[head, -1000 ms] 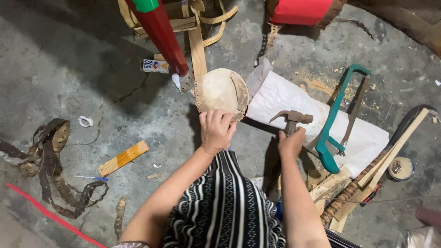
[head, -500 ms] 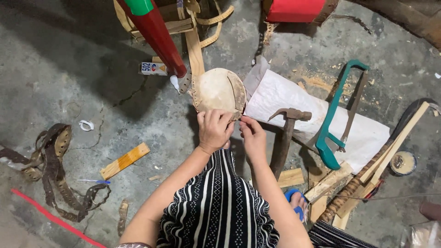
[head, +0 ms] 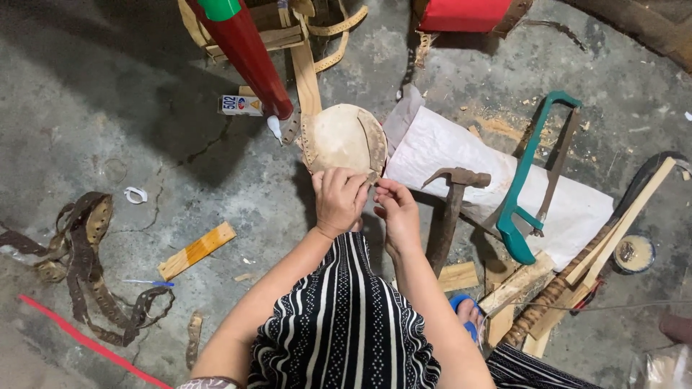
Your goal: Attaching a leather skin to a drum frame by stretching it and securing it with a hammer.
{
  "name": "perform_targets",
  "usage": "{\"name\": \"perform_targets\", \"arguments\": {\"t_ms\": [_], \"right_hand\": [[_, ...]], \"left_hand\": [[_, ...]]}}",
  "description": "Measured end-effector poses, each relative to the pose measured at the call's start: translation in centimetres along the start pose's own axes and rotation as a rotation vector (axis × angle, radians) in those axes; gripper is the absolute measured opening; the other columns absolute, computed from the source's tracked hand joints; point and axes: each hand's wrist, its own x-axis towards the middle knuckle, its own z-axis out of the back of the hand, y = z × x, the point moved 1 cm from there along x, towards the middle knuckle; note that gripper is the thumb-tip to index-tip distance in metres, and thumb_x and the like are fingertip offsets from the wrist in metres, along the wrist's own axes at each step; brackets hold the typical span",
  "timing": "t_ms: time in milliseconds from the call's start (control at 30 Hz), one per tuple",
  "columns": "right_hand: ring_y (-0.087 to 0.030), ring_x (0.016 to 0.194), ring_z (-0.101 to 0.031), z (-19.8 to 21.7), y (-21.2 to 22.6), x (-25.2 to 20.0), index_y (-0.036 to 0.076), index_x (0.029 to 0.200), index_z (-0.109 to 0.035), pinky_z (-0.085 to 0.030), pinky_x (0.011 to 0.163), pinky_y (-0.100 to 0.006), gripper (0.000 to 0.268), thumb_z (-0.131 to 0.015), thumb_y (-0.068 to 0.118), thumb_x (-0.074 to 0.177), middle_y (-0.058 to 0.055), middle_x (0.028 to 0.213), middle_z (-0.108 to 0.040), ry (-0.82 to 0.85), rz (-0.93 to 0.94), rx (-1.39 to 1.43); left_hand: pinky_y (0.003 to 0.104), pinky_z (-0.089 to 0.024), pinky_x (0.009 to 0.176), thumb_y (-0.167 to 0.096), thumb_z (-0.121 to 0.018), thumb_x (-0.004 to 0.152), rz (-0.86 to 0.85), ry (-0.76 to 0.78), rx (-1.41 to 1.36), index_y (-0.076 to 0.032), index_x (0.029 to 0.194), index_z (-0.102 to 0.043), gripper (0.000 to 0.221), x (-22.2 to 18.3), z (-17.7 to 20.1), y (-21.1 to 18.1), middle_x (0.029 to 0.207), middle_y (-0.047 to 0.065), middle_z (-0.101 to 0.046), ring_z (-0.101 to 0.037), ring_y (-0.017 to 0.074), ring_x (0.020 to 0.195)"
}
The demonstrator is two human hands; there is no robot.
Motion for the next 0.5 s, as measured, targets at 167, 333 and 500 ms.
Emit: {"name": "perform_targets", "arguments": {"t_ms": [167, 333, 500], "right_hand": [[-0.009, 0.086, -0.066, 0.5, -0.9, 0.5, 0.007, 0.121, -0.07, -0.057, 0.073, -0.023, 0.034, -0.056, -0.001, 0.091, -0.006, 0.103, -0.071, -0.001, 0.06, -0.087], [-0.01, 0.09, -0.067, 0.7, -0.7, 0.5, 0.007, 0.124, -0.071, -0.057, 0.076, -0.022, 0.039, -0.056, -0.004, 0.09, -0.009, 0.11, -0.074, 0.016, 0.061, -0.067], [-0.011, 0.1, -0.067, 0.7, -2.0, -0.1, 0.007, 0.131, -0.068, -0.058, 0.08, -0.022, 0.047, -0.051, -0.008, 0.09, -0.011, 0.123, -0.072, 0.053, 0.06, -0.033]], "left_hand": [[0.04, -0.042, 0.087, -0.029, -0.062, 0.102, 0.051, 0.007, -0.029, -0.017, 0.099, -0.068, 0.014, -0.2, -0.1, -0.1, 0.089, -0.001, -0.056, -0.06, 0.022, 0.086], [0.039, -0.043, 0.084, -0.024, -0.063, 0.102, 0.107, 0.037, -0.106, -0.015, 0.099, -0.067, 0.01, 0.4, 0.3, -0.3, 0.089, 0.002, -0.056, -0.061, 0.0253, 0.086], [0.039, -0.041, 0.085, -0.025, -0.063, 0.1, 0.112, 0.081, -0.115, -0.018, 0.096, -0.066, 0.009, -0.3, 0.3, 0.1, 0.086, 0.0, -0.052, -0.059, 0.0243, 0.087]]}}
